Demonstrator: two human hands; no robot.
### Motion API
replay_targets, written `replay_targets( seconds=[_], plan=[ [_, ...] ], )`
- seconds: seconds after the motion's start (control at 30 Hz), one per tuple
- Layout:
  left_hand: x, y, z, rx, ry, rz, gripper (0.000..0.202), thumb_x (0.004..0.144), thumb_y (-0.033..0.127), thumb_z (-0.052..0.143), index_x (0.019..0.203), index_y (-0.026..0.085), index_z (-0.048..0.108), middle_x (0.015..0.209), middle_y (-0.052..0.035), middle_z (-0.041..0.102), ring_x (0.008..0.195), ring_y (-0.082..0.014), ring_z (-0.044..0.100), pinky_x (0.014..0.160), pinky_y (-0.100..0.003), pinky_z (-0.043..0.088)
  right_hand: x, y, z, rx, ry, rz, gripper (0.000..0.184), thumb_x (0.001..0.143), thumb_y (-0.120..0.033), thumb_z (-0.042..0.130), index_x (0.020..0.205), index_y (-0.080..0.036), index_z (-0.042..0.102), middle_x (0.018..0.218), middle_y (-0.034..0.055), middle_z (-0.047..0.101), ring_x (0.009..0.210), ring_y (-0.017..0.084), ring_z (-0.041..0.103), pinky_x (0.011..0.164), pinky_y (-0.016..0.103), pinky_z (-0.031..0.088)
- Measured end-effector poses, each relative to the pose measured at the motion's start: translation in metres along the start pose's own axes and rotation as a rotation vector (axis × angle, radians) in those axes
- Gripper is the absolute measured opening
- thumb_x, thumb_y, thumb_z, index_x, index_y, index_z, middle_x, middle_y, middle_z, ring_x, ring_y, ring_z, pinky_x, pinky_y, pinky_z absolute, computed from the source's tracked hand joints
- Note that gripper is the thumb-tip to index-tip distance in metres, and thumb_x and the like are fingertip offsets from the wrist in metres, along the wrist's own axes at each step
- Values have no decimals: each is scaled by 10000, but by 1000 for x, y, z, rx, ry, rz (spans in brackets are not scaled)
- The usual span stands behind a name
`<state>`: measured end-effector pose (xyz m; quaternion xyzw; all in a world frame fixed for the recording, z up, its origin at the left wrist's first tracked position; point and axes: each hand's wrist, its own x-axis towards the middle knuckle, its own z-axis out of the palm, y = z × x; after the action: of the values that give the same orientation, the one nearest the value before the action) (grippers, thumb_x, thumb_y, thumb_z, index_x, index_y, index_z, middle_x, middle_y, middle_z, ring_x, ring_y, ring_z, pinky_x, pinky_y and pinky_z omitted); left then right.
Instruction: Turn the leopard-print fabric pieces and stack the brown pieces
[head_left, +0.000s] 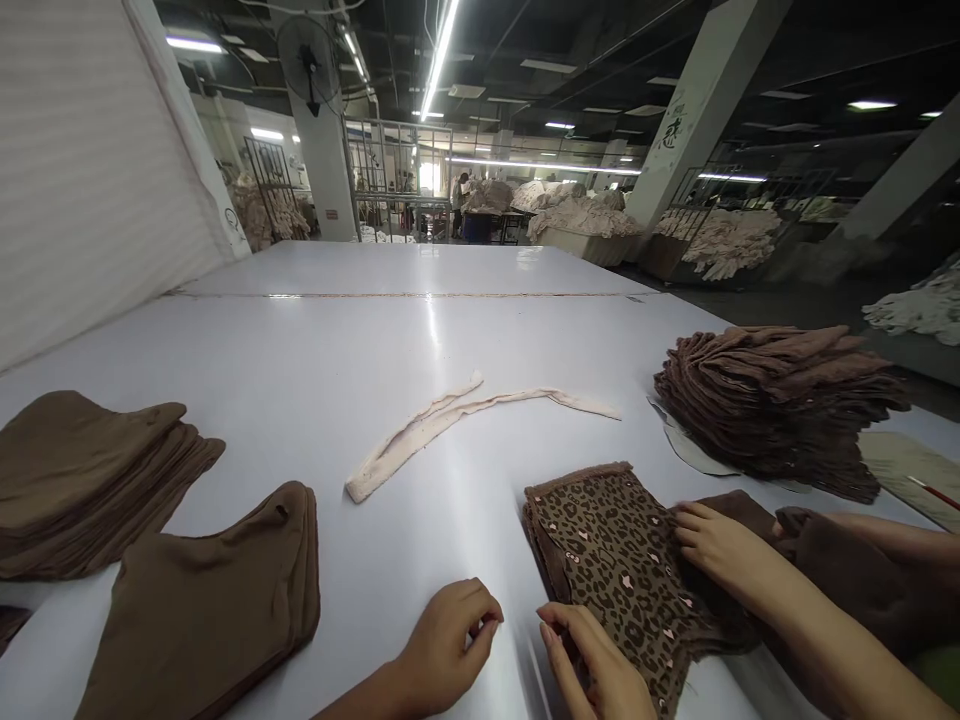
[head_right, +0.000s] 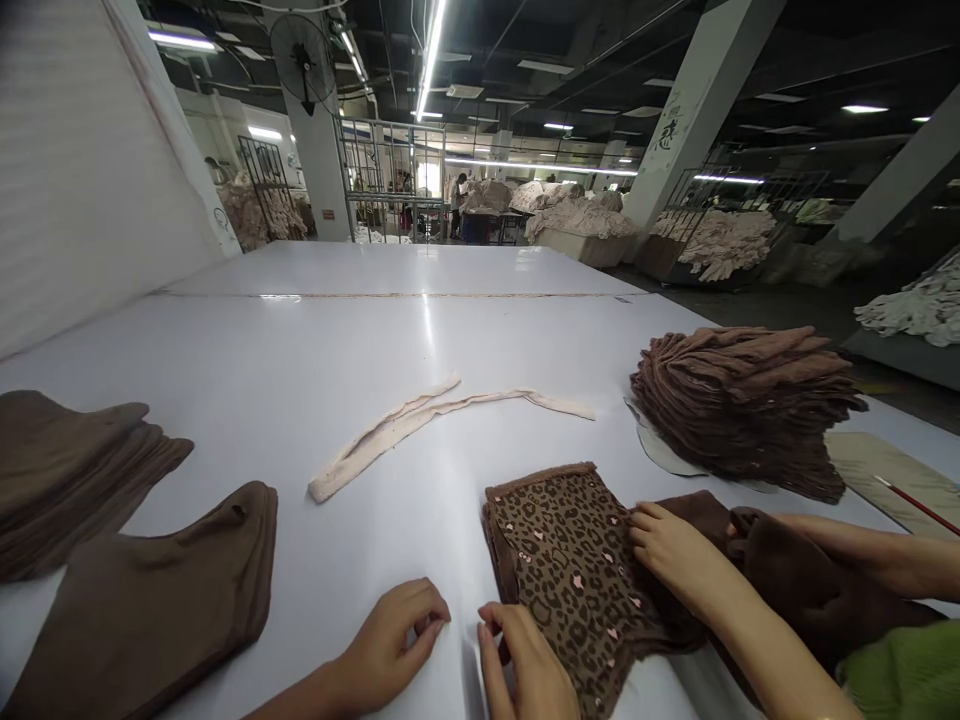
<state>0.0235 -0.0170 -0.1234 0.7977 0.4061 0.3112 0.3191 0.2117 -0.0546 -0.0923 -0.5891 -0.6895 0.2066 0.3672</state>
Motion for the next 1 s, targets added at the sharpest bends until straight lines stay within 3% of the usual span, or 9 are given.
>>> replay_targets(
  seconds=[0.1,0.27,0.47,0.77,1.0],
  plan=[
    [0,0,0,-7,-9,-5,134,831,126,437,829,174,561,732,-30,577,677,-147,533,654,-255,416,0,-1,0,38,-7,31,196,901,-379,454,946,-250,594,884,22,629,754,147,631,639,206,494],
    [1,2,-2,-10,-26,-28,130,834,132,434,824,177,556,733,-32,577,671,-149,531,638,-255,412,1,-4,0,60,-60,82,207,917,-381,416,962,-249,569,879,22,600,713,130,611,452,176,423],
    [2,3,-2,-10,-41,-34,139,845,141,430,832,179,563,745,-36,584,681,-152,532,644,-260,416,2,-3,-1,-23,-159,35,203,925,-344,401,956,-248,578,881,18,620,784,149,635,712,234,487],
    [2,2,-1,-16,-27,-18,143,845,140,428,834,181,565,739,-35,584,675,-152,531,640,-257,419,3,-8,-3,-63,-193,-16,191,924,-298,409,942,-229,587,853,24,640,767,145,644,697,214,492],
    [2,2,-2,-11,-28,-16,135,835,126,432,821,180,556,734,-37,581,676,-155,531,638,-259,415,1,-4,1,-9,-56,18,227,918,-356,409,909,-234,599,826,25,640,717,152,639,658,224,502]
  ],
)
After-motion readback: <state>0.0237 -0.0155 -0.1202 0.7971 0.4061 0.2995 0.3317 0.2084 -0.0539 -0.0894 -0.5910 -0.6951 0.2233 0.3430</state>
